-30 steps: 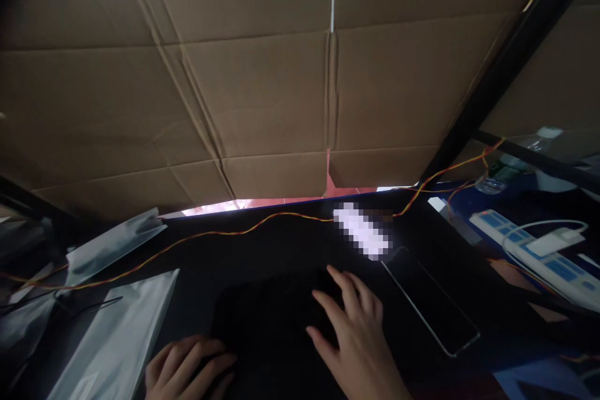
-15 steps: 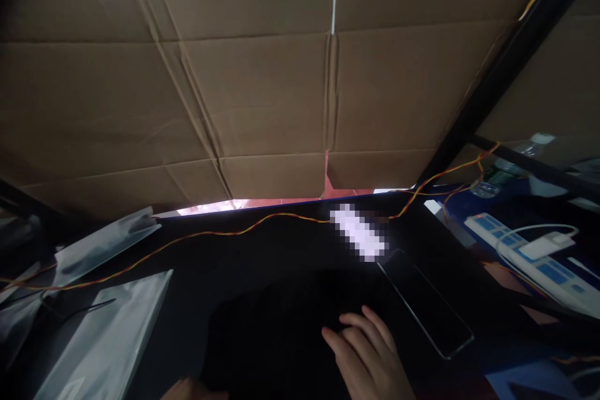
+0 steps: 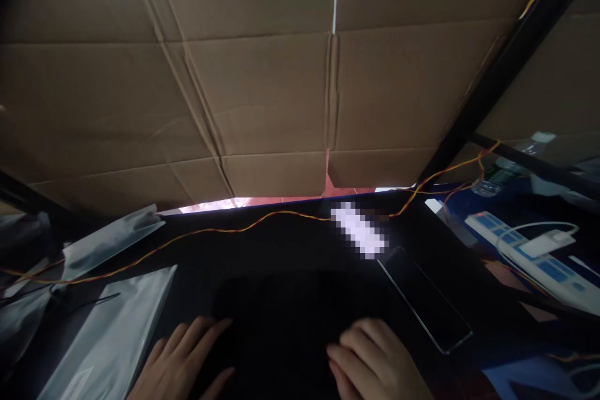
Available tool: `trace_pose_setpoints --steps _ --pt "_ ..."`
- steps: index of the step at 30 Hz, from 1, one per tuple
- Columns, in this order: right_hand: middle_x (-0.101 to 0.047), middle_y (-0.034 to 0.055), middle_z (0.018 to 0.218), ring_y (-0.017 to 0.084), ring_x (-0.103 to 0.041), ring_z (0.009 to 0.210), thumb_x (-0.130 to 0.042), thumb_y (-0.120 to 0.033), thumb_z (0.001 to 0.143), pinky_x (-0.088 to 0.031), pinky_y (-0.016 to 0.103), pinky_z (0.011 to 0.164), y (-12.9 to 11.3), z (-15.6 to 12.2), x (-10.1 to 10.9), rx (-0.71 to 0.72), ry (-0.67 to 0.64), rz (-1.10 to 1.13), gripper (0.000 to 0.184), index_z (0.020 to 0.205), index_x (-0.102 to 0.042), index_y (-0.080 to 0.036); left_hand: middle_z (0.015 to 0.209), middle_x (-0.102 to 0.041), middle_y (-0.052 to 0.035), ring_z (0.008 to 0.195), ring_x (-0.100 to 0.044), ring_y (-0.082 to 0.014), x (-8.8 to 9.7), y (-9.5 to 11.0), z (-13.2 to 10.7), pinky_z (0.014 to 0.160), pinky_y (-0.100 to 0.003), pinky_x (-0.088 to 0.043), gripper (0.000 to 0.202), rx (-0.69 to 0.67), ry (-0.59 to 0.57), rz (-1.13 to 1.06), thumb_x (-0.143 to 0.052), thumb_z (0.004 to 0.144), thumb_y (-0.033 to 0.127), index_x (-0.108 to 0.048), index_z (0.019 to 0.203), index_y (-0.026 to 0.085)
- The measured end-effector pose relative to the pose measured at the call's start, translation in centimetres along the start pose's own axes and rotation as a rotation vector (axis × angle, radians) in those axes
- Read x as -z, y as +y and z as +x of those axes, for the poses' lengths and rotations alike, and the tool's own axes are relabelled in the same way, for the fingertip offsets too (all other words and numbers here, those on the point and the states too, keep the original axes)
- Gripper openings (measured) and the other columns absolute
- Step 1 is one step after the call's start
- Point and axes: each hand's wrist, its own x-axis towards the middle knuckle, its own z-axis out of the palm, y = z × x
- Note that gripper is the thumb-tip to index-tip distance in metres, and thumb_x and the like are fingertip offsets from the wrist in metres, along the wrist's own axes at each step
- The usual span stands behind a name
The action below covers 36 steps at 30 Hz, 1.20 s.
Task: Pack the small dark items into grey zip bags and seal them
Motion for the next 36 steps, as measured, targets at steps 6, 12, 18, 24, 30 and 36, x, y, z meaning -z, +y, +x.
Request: trace_pose_setpoints --steps 6,12,18,24,30,36 --pt "-0.084 0.0066 0.101 0.029 -0.080 0.094 -0.059 -0.030 0.106 -0.059 0.043 0.086 1.4 7.2 -1.2 -0.333 -0.543 0.115 0.030 0.126 -0.081 -0.027 0.173 -0.045 -0.0101 0.153 -0.047 -0.0433 2.6 0.9 0.7 0.118 -0.062 -0.045 0.098 0.150 -0.375 -0.051 -0.082 0.079 0.046 -0.041 0.168 0.034" --pt "-0.076 0.0026 0.082 0.026 -0.075 0.077 -0.046 -0.034 0.111 -0.060 0.041 0.077 1.6 8.6 -3.5 -0.583 -0.364 0.250 0.066 0.173 -0.030 -0.018 0.159 -0.061 -0.0162 0.142 -0.058 -0.0456 2.7 0.5 1.0 0.112 -0.063 -0.051 0.078 0.118 -0.271 -0.050 -0.079 0.086 0.056 -0.060 0.157 0.028" --pt "-0.060 0.0055 0.160 0.033 -0.050 0.151 -0.056 -0.025 0.107 -0.045 0.056 0.124 -1.0 6.7 -5.3 -0.264 -0.406 0.241 0.045 0.151 -0.065 -0.030 0.141 -0.073 -0.0101 0.122 -0.073 -0.0301 1.7 2.9 5.2 0.101 -0.046 -0.062 0.044 -0.031 -0.068 -0.066 -0.048 0.108 0.028 -0.065 0.149 0.029" --pt "-0.052 -0.0025 0.168 0.030 -0.042 0.158 -0.065 -0.031 0.105 -0.044 0.054 0.127 -0.3 6.4 -4.2 -0.235 -0.541 0.223 0.049 0.154 -0.062 -0.034 0.136 -0.070 -0.0203 0.109 -0.076 -0.0330 1.2 0.5 8.5 0.091 -0.046 -0.064 0.053 0.161 0.011 0.068 -0.051 0.108 0.029 -0.054 0.157 0.009" --pt "-0.044 0.0044 0.174 0.030 -0.032 0.164 -0.050 -0.026 0.111 -0.035 0.054 0.132 2.0 11.3 -5.8 -0.099 -0.366 0.046 0.048 0.158 -0.058 -0.024 0.135 -0.070 -0.0119 0.115 -0.069 -0.0325 3.0 2.7 12.4 0.093 -0.047 -0.058 0.037 -0.011 0.039 0.115 -0.053 0.109 0.028 -0.067 0.143 0.024" --pt "-0.047 0.0079 0.171 0.039 -0.032 0.163 -0.056 -0.029 0.107 -0.032 0.067 0.131 6.0 13.1 -9.4 -0.095 -0.368 0.034 0.054 0.161 -0.054 -0.022 0.114 -0.074 -0.0099 0.105 -0.070 -0.0298 1.4 1.8 17.3 0.090 -0.043 -0.055 0.021 -0.197 0.020 0.095 -0.060 0.106 0.024 -0.074 0.121 0.020"
